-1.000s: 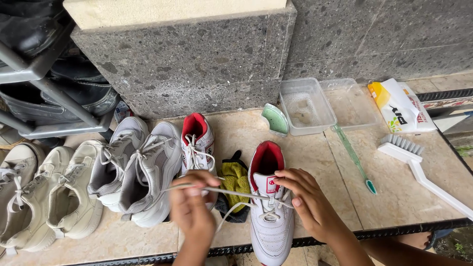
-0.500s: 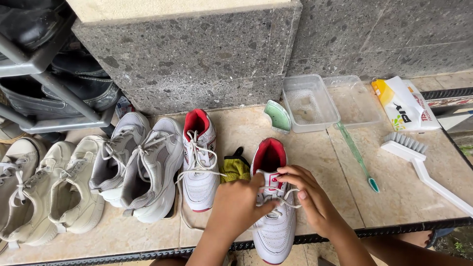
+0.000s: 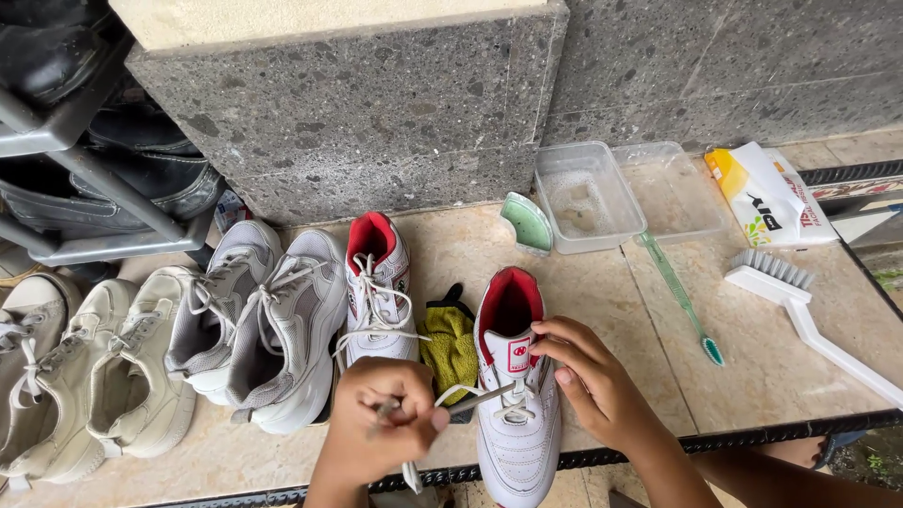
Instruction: Lacing a white sneaker after cleaning, involving threading the laces through multiple eyelets.
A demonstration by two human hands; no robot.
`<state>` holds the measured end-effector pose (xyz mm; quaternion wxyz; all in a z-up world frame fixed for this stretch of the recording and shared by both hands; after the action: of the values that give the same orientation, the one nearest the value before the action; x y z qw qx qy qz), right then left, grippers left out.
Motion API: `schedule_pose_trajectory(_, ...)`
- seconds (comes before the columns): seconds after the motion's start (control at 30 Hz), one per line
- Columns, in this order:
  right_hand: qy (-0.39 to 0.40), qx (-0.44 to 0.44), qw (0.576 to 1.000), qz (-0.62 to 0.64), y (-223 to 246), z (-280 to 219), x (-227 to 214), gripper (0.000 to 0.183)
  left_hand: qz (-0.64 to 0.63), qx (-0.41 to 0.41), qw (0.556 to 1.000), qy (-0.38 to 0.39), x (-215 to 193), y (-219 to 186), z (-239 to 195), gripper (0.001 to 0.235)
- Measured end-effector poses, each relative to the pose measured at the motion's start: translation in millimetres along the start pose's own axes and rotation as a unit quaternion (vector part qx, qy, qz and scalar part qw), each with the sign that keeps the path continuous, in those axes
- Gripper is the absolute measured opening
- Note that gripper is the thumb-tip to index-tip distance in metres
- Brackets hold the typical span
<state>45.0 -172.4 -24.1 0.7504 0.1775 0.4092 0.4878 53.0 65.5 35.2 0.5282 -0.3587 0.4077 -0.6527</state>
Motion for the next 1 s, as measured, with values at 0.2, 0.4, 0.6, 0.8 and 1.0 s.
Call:
schedule_pose_trajectory(0.2, -0.002, 0.024, 1.000, 0.004, -3.6, -0.7, -0.5, 0.046, -0.057, -0.106, 0.981, -0.153, -5.6, 41.4, 18.4, 0.022)
schedule_pose_trajectory(0.4, 0.020, 0.030, 0.997, -0.064, -0.8, -0.1, 5.5, 0.025, 0.194, -0.119, 0.968, -0.101, 6.5, 32.7, 29.3, 0.112)
schedule_pose_trajectory(0.6, -0.033, 0.000, 0.998, -0.057, 3.5, -3.2, 5.5, 0.023, 0.524, 0.108, 0.837, -0.116, 16.0, -1.0, 21.8, 0.046)
schedule_pose_trajectory(0.8, -0.037, 0.029, 0.995, -0.085, -12.6, -8.9, 4.1, 0.047, 0.592, -0.121, 0.772, 0.198, 30.8, 69.6, -13.9, 0.042)
schedule_pose_trajectory(1.0, -0.047, 0.018, 0.998, -0.040, 1.4, -5.0, 1.4, 0.038, 0.551, -0.061, 0.813, 0.177, 33.3, 82.1, -7.5, 0.013)
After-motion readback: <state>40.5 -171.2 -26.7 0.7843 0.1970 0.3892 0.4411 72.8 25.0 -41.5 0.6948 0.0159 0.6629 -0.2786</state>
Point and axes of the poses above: each hand's wrist, its own z-axis towards the middle knuckle, its own x-axis out of the palm, y = z × x, the point moved 7 cm from there along z, towards the middle knuckle, and after that the axes turned 13 degrees about -y, right-handed, at the moved point
